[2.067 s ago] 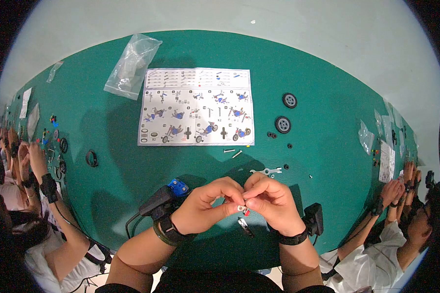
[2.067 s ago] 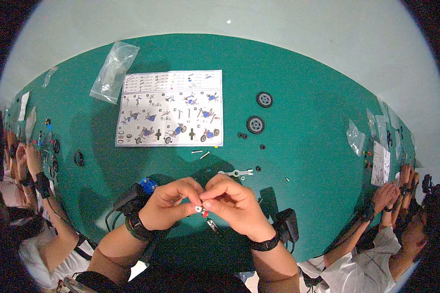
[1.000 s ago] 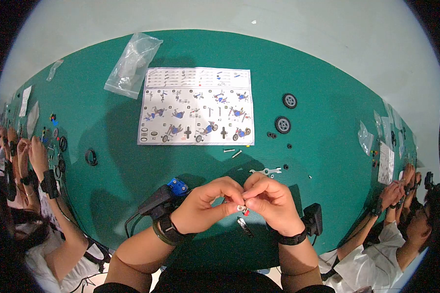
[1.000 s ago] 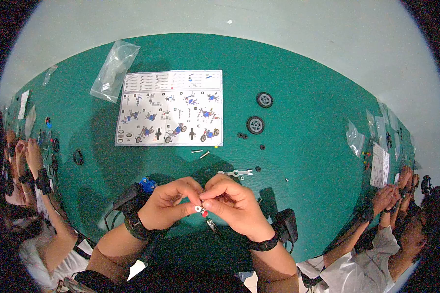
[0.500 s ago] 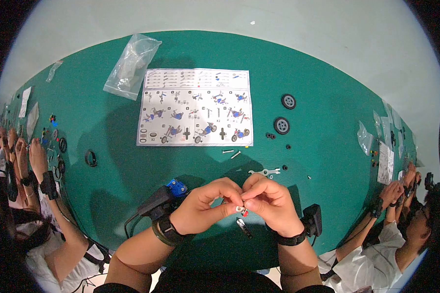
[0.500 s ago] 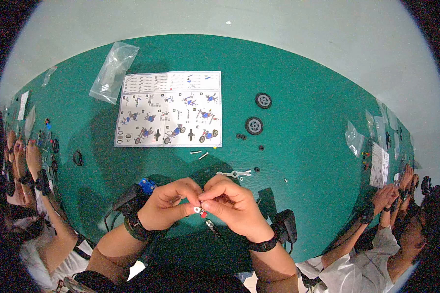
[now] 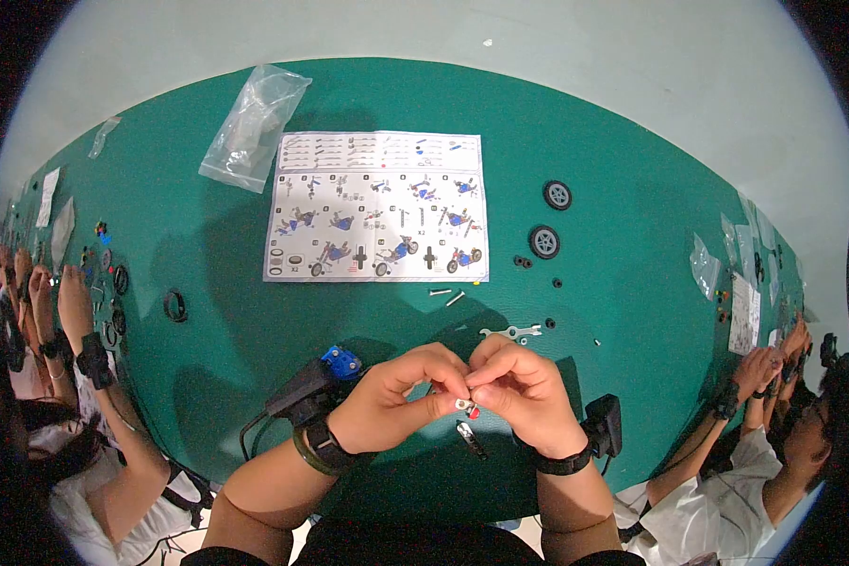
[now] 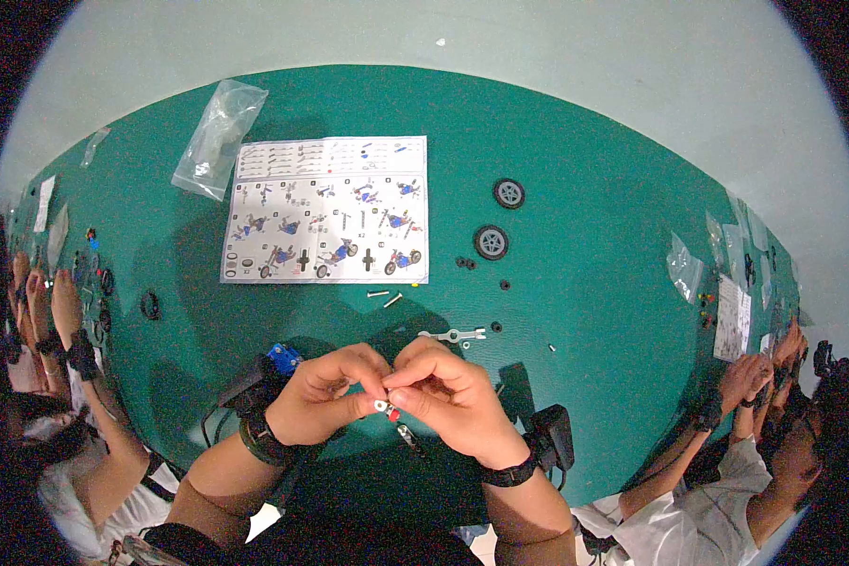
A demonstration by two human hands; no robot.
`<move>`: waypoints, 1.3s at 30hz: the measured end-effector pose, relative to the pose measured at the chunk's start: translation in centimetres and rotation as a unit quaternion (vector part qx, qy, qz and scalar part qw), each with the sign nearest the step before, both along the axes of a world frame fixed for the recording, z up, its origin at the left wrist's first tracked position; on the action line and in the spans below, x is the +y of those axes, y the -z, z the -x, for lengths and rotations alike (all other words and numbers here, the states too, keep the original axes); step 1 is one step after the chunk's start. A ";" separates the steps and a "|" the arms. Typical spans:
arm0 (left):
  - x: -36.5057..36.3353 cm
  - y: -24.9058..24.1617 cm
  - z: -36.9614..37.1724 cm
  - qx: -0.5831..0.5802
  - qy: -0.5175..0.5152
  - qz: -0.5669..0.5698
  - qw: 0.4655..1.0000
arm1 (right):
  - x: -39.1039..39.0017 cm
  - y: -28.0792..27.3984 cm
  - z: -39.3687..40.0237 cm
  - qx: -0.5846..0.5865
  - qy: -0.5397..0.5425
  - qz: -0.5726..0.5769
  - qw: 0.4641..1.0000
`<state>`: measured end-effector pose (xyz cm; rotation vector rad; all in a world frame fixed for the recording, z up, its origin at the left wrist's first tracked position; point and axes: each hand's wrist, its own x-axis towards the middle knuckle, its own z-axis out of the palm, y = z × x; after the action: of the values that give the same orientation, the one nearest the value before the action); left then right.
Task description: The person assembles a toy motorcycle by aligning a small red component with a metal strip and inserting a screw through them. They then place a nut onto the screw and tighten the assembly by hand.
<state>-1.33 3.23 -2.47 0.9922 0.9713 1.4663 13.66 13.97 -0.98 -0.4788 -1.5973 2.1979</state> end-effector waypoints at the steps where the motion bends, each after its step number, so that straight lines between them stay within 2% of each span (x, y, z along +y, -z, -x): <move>1: 0.0 0.0 0.0 0.001 -0.001 -0.001 1.000 | 0.0 -0.1 0.0 -0.001 -0.001 -0.002 1.000; 39: 0.0 0.0 0.0 -0.003 0.003 -0.010 1.000 | 0.0 -0.1 -0.1 0.006 -0.005 0.010 1.000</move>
<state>-1.32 3.27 -2.45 1.0037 0.9508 1.4753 13.75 13.99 -0.90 -0.4631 -1.5754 2.2220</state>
